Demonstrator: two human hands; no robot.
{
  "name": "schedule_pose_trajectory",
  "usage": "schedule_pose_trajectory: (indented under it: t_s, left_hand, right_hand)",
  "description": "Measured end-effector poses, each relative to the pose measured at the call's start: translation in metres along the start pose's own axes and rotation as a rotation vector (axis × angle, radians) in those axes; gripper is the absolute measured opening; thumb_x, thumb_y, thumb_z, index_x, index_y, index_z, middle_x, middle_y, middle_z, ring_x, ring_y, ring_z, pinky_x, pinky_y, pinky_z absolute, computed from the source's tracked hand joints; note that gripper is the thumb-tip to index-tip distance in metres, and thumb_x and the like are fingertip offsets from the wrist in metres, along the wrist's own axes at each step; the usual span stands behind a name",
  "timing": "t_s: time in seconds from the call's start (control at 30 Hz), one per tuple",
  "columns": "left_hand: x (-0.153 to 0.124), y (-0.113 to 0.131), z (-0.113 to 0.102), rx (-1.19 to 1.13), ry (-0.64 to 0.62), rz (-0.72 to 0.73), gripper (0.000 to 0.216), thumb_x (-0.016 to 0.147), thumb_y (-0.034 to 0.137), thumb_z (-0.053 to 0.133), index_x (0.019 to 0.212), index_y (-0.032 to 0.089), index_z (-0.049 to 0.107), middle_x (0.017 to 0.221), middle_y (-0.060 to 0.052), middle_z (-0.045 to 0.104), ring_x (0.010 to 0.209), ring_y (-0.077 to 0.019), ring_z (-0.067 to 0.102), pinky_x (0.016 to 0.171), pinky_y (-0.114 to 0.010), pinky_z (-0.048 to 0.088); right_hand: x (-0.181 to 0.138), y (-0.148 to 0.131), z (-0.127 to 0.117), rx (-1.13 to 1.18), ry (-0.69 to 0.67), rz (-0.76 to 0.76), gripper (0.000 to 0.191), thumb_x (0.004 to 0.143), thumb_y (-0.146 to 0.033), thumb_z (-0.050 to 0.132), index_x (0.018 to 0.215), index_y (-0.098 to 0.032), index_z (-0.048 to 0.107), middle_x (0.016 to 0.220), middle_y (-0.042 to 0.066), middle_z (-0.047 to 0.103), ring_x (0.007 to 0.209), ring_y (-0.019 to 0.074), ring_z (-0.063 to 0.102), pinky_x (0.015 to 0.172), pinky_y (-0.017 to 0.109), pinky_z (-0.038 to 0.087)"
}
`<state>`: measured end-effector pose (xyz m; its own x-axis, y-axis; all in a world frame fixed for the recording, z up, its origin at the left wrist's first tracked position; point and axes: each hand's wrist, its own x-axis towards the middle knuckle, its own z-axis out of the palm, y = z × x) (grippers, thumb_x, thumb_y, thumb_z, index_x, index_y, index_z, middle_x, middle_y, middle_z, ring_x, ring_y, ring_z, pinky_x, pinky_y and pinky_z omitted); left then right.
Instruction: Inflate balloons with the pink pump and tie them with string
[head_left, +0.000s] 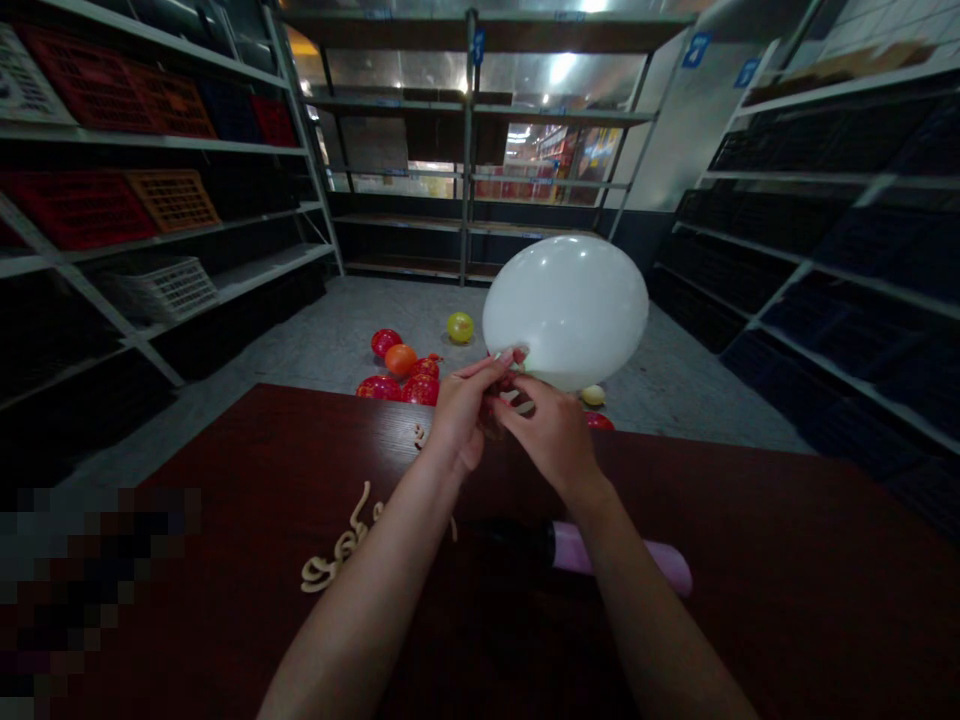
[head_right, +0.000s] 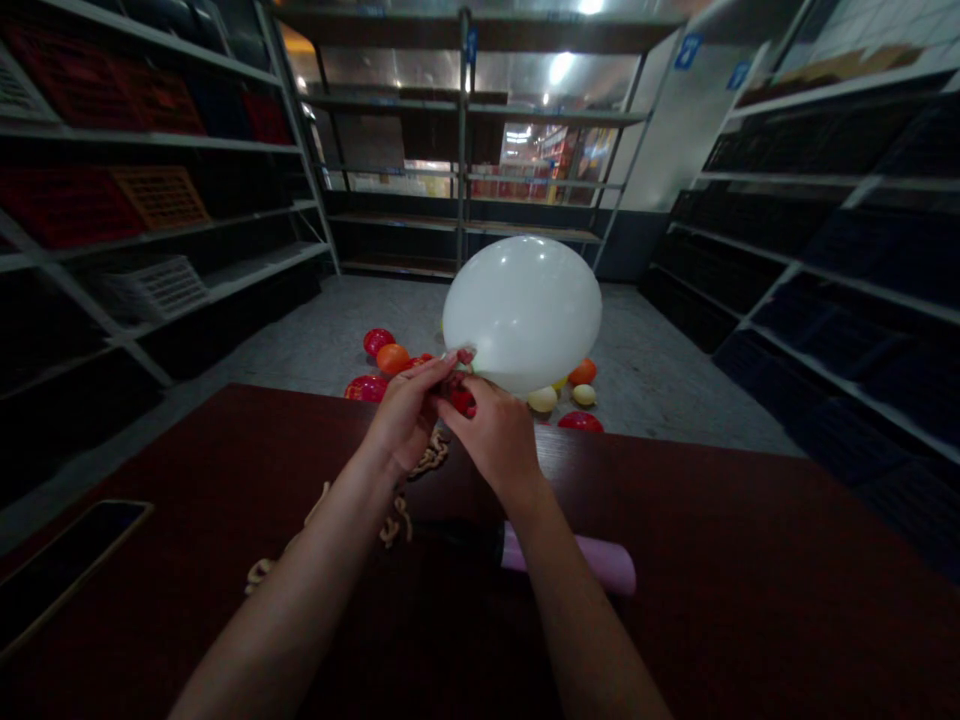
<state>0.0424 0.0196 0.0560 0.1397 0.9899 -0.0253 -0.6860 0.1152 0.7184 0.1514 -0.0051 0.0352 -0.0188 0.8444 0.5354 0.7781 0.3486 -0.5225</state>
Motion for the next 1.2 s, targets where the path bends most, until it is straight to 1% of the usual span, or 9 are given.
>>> schedule_pose_trajectory:
  t_s: [0.13, 0.27, 0.4, 0.53, 0.63, 0.8, 0.97, 1.07, 1.2]
  left_hand:
    - [-0.002, -0.009, 0.002, 0.051, 0.027, 0.048, 0.020, 0.064, 0.022, 0.086, 0.080, 0.011, 0.081, 0.083, -0.009, 0.077, 0.075, -0.0127, 0.067, 0.074, -0.023, 0.053]
    - [0.000, -0.013, -0.001, 0.134, 0.033, 0.096, 0.028, 0.063, 0.031, 0.088, 0.082, 0.012, 0.081, 0.081, -0.008, 0.076, 0.073, -0.0133, 0.067, 0.072, -0.024, 0.052]
    - [0.011, -0.006, -0.014, 0.245, -0.009, 0.103, 0.036, 0.061, 0.040, 0.089, 0.082, 0.012, 0.080, 0.075, -0.006, 0.074, 0.064, -0.0109, 0.063, 0.066, -0.023, 0.051]
    - [0.022, -0.003, -0.028, 0.311, -0.085, 0.137, 0.036, 0.069, 0.045, 0.084, 0.084, 0.013, 0.080, 0.078, -0.007, 0.074, 0.066, -0.0106, 0.061, 0.073, -0.025, 0.051]
    - [0.020, -0.005, -0.030, 0.595, -0.164, 0.365, 0.028, 0.084, 0.043, 0.072, 0.088, 0.016, 0.079, 0.087, -0.008, 0.075, 0.078, -0.0154, 0.064, 0.081, -0.030, 0.050]
    - [0.006, -0.012, -0.026, 1.388, -0.598, 0.888, 0.017, 0.094, 0.021, 0.059, 0.101, 0.021, 0.075, 0.119, -0.009, 0.072, 0.102, -0.0215, 0.062, 0.095, -0.037, 0.043]
    - [0.000, -0.020, -0.017, 1.633, -0.774, 1.017, 0.018, 0.097, 0.020, 0.054, 0.108, 0.020, 0.069, 0.119, -0.009, 0.070, 0.097, -0.0212, 0.063, 0.087, -0.035, 0.043]
    - [-0.002, -0.021, -0.013, 1.657, -0.736, 0.940, 0.015, 0.098, 0.028, 0.054, 0.103, 0.019, 0.066, 0.105, -0.009, 0.072, 0.091, -0.0221, 0.064, 0.083, -0.035, 0.042]
    - [-0.002, -0.019, -0.013, 1.600, -0.470, 0.793, 0.026, 0.103, 0.031, 0.039, 0.095, 0.019, 0.061, 0.087, -0.008, 0.069, 0.081, -0.0223, 0.063, 0.080, -0.035, 0.042]
  right_hand:
    - [-0.001, -0.005, -0.002, -0.221, 0.017, 0.088, 0.022, 0.094, -0.034, 0.057, 0.096, -0.020, 0.074, 0.087, 0.010, 0.078, 0.075, 0.0234, 0.071, 0.068, 0.029, 0.044]
    - [0.002, 0.000, -0.009, -0.178, -0.098, 0.053, 0.025, 0.095, -0.028, 0.050, 0.089, -0.021, 0.073, 0.079, 0.008, 0.076, 0.070, 0.0207, 0.068, 0.063, 0.028, 0.039]
    - [0.009, 0.015, -0.023, 0.206, -0.197, 0.016, 0.023, 0.091, -0.031, 0.053, 0.080, -0.021, 0.071, 0.073, 0.003, 0.072, 0.068, 0.0170, 0.065, 0.065, 0.027, 0.043]
    - [0.014, 0.025, -0.033, 0.755, -0.128, 0.191, 0.025, 0.083, -0.040, 0.062, 0.069, -0.020, 0.065, 0.063, 0.000, 0.063, 0.062, 0.0141, 0.060, 0.063, 0.027, 0.047]
    - [0.017, 0.028, -0.029, 1.086, -0.046, 0.354, 0.026, 0.076, -0.041, 0.069, 0.064, -0.020, 0.059, 0.054, -0.004, 0.051, 0.054, 0.0112, 0.052, 0.055, 0.025, 0.044]
    - [0.020, 0.044, -0.017, 1.147, 0.083, 0.582, 0.027, 0.062, -0.041, 0.076, 0.062, -0.020, 0.058, 0.052, -0.005, 0.051, 0.047, 0.0083, 0.045, 0.045, 0.021, 0.036]
    - [0.020, 0.061, -0.019, 1.138, -0.011, 0.662, 0.024, 0.056, -0.036, 0.077, 0.060, -0.019, 0.061, 0.056, -0.003, 0.058, 0.050, 0.0087, 0.049, 0.046, 0.020, 0.037]
    - [0.017, 0.065, -0.025, 1.156, -0.081, 0.623, 0.023, 0.060, -0.035, 0.077, 0.062, -0.019, 0.060, 0.057, -0.004, 0.057, 0.052, 0.0087, 0.049, 0.048, 0.021, 0.040]
    - [0.014, 0.061, -0.030, 1.161, -0.208, 0.518, 0.024, 0.071, -0.038, 0.074, 0.064, -0.019, 0.062, 0.057, -0.003, 0.056, 0.055, 0.0092, 0.050, 0.054, 0.023, 0.043]
